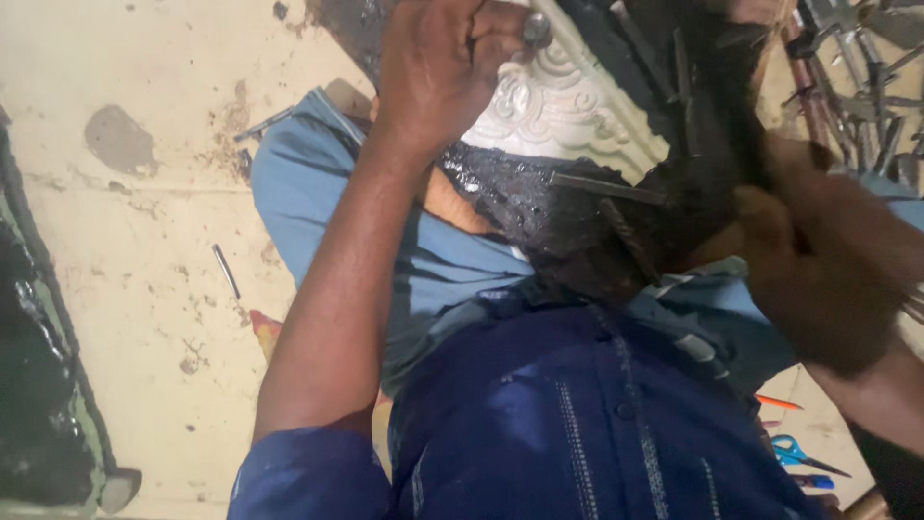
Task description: The person sits on the floor with a decorative metal sheet resting on a dark pitch-filled block and hammers small punches against the sheet to emboss an ornamental pattern, repositioning the punches and turning the block between strikes.
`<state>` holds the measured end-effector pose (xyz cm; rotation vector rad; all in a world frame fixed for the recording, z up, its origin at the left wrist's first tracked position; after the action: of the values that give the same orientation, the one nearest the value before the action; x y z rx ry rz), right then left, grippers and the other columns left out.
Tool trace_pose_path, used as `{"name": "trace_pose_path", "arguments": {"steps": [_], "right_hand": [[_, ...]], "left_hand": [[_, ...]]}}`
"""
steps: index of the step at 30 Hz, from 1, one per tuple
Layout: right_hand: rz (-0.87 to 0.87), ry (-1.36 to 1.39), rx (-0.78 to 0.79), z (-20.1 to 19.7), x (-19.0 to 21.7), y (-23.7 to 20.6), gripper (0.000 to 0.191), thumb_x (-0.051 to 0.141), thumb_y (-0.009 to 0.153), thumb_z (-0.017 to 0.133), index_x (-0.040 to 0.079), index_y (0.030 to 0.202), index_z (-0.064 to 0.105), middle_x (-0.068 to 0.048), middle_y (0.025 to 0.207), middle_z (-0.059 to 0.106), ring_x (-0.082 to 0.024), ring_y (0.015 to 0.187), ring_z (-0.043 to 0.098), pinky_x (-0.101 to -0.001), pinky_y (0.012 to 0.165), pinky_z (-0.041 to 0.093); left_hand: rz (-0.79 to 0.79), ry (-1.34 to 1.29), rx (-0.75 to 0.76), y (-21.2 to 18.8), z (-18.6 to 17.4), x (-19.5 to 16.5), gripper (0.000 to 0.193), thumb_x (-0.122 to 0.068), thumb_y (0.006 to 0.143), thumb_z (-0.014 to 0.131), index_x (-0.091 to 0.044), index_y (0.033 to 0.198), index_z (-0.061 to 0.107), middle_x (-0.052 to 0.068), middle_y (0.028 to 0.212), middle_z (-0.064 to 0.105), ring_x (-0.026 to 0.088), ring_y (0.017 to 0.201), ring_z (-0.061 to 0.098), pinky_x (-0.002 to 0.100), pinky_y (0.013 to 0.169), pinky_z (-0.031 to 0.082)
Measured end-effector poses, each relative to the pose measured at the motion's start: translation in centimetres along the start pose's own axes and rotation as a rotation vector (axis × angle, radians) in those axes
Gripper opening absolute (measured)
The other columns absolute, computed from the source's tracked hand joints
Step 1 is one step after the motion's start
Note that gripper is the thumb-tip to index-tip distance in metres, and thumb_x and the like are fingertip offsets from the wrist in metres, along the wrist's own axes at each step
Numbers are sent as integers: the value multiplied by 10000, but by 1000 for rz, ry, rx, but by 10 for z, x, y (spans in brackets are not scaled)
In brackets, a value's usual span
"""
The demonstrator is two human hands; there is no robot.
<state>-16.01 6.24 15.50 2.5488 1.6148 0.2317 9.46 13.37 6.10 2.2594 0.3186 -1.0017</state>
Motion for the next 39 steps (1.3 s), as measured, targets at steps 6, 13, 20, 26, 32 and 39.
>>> {"name": "trace_pose_path", "arguments": {"steps": [6, 13, 20, 26, 32, 39], "right_hand": [[-37, 240, 32, 28, -18, -29, 358, 17, 865, 786, -106, 1201, 759, -210, 685, 623, -302, 531, 596, -413, 481, 456], [27, 178, -137, 28, -36, -55, 206, 45, 1035, 673, 12, 1239, 673, -198, 1003, 686, -313, 863, 696, -368, 787, 557], [130, 265, -18, 27, -30, -45, 118, 3, 1077, 648, -33, 1144, 738, -191, 857, 687, -283, 691, 653, -364, 627, 501], [-35, 121, -4, 45, -28, -49, 116, 52, 1012, 735, -51, 1065, 746, -156, 691, 658, -247, 534, 592, -358, 503, 449], [-2, 174, -81, 35, -30, -56, 105, 77, 1106, 707, -28, 1105, 705, -162, 783, 649, -260, 629, 621, -349, 584, 474], [71, 116, 28, 33, -17, -49, 311, 140, 983, 741, 1, 1260, 760, -177, 763, 658, -316, 647, 620, -418, 558, 471]], "left_hand": [[-62, -231, 116, 4, 9, 0, 104, 32, 962, 618, -30, 1035, 660, 22, 967, 814, 168, 848, 830, 291, 753, 639], [18, -101, 112, 8, 3, -10, 116, -20, 926, 659, -77, 1002, 725, 21, 898, 808, 209, 790, 790, 341, 733, 610], [72, 105, 12, 6, -2, -14, 120, -66, 857, 764, -23, 953, 707, 97, 805, 733, 307, 731, 718, 414, 656, 541], [80, 20, 61, 2, 4, -11, 70, -43, 932, 735, -66, 991, 706, 46, 875, 752, 263, 803, 737, 405, 724, 559], [120, -18, 97, 0, 9, -11, 62, -97, 940, 730, -104, 1000, 715, 45, 927, 746, 288, 848, 725, 447, 766, 558], [176, 95, 57, -2, 9, -12, 66, -86, 948, 713, -95, 999, 673, 67, 937, 721, 340, 873, 693, 491, 770, 527]]}}
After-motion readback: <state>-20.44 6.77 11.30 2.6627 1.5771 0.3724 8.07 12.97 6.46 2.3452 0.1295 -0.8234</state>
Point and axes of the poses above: each hand's wrist, its own y-axis towards the middle knuckle, its own z-axis out of the palm, x = y × z, the point moved 9 cm from there along y, towards the middle knuckle
